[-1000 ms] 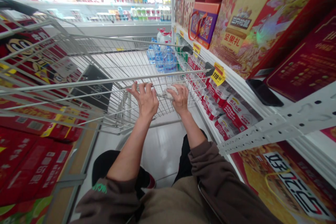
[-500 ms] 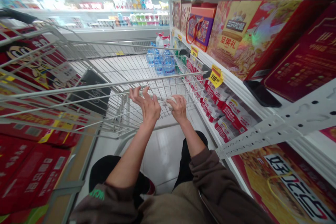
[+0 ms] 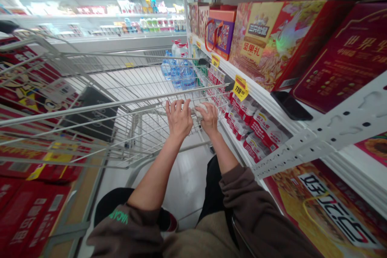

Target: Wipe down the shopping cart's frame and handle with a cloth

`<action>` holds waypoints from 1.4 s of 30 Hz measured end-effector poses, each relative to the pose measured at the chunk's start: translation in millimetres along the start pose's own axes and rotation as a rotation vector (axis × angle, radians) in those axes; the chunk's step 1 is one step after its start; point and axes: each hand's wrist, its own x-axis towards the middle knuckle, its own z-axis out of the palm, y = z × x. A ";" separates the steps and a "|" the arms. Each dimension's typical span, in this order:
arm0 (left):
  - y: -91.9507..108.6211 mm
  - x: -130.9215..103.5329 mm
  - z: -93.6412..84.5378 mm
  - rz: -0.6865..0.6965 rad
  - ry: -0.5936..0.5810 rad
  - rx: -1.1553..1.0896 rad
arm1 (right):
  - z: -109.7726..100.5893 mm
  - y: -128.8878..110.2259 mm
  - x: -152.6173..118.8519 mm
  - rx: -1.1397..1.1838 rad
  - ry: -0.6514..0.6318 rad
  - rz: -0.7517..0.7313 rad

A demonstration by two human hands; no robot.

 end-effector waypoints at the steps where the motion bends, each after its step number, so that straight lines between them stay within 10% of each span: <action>1: 0.6 -0.7 0.2 -0.003 0.002 -0.001 | 2.4 0.2 -4.4 0.006 -0.014 0.024; 13: 6.0 -7.4 -5.4 -0.052 -0.031 -0.070 | -7.5 13.5 -25.9 0.000 -0.132 -0.026; 21: 44.3 2.8 1.0 0.013 -0.040 -0.041 | -33.7 47.9 -1.8 -0.018 0.029 -0.010; 42: 37.0 0.2 30.7 -0.004 0.001 -0.058 | -12.6 72.6 -26.7 -0.007 -0.048 0.037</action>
